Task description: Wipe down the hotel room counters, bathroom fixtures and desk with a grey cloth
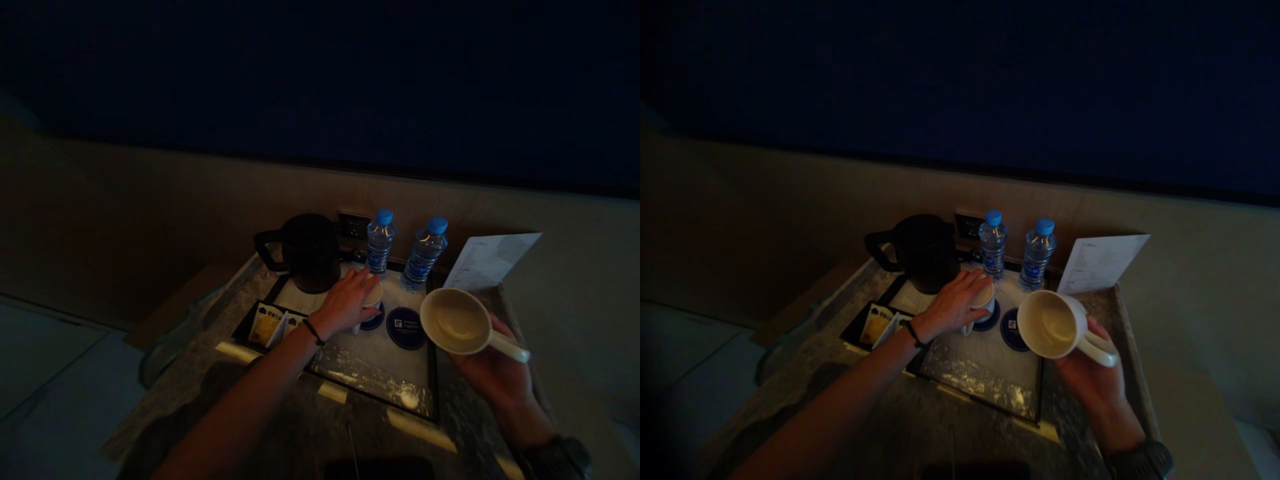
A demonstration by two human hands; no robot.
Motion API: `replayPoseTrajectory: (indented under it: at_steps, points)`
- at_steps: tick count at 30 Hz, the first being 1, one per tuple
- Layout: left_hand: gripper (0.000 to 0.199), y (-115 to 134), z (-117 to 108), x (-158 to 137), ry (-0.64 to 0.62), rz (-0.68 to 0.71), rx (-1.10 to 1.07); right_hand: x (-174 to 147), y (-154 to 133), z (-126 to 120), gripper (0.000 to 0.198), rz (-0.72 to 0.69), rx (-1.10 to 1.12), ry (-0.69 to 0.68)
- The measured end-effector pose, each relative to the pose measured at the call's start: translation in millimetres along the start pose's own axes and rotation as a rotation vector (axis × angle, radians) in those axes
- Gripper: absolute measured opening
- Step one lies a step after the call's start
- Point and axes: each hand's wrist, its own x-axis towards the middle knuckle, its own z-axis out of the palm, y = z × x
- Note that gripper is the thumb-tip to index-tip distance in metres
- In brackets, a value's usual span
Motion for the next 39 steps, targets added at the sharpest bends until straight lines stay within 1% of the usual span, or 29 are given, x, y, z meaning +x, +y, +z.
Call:
replayPoseTrajectory:
  at_steps: [1,3,5,6,8,10,11,13,17,23,26,28,29,31,32,33,34,35,36,37,38,39]
  points:
    - [0.075,0,0,0,0.006,-0.006,-0.014,1,-1,2,0.034,-0.031,-0.1,-0.005]
    - [0.074,0,1,-1,0.01,-0.02,-0.028,3,-3,7,0.055,-0.119,-0.359,-0.021]
    - [0.074,0,1,-1,0.007,-0.025,-0.02,7,0,13,0.08,-0.256,-0.692,-0.033]
    - [0.074,0,1,-1,0.004,-0.023,-0.014,9,4,16,0.088,-0.351,-0.857,-0.029]
    - [0.075,0,0,-1,0.006,-0.015,-0.009,15,12,20,0.091,-0.55,-1.136,-0.033]
    - [0.076,1,-1,0,0.005,-0.012,-0.01,21,22,23,0.086,-0.712,-1.313,-0.078]
    - [0.077,2,-2,0,0.002,-0.014,-0.011,24,26,24,0.083,-0.764,-1.375,-0.104]
    - [0.078,3,-3,1,-0.012,-0.011,-0.02,28,32,25,0.079,-0.811,-1.484,-0.147]
    - [0.075,5,-6,1,-0.005,0.022,-0.073,30,35,22,0.074,-0.847,-1.591,-0.156]
    - [0.075,4,0,-1,0.021,0.017,-0.101,27,44,16,0.069,-0.903,-1.575,-0.131]
    - [0.076,7,-2,0,0.005,0.009,-0.138,26,48,14,0.074,-0.893,-1.479,-0.125]
    - [0.079,6,-12,-6,0.015,0.0,-0.187,22,48,8,0.079,-0.846,-1.333,-0.122]
    - [0.079,2,-19,-13,0.051,-0.012,-0.205,19,48,2,0.079,-0.803,-1.245,-0.102]
    - [0.071,-13,-38,-36,0.206,-0.086,-0.191,9,50,-16,0.074,-0.688,-1.098,-0.007]
    - [0.063,-24,-48,-53,0.304,-0.165,-0.147,4,52,-26,0.071,-0.627,-1.056,0.048]
    - [0.056,-38,-57,-72,0.391,-0.274,-0.089,-2,56,-36,0.07,-0.569,-1.038,0.089]
    - [0.05,-54,-65,-93,0.45,-0.412,-0.026,-8,62,-45,0.07,-0.519,-1.044,0.114]
    - [0.047,-70,-72,-114,0.47,-0.562,0.032,-12,69,-53,0.07,-0.479,-1.066,0.124]
    - [0.044,-86,-76,-135,0.453,-0.705,0.074,-16,76,-58,0.069,-0.453,-1.093,0.115]
    - [0.041,-100,-78,-153,0.41,-0.833,0.1,-19,84,-60,0.068,-0.447,-1.118,0.099]
    - [0.038,-112,-78,-169,0.362,-0.935,0.11,-20,91,-61,0.065,-0.46,-1.138,0.086]
    - [0.034,-121,-76,-180,0.331,-0.997,0.106,-20,97,-59,0.063,-0.487,-1.153,0.081]
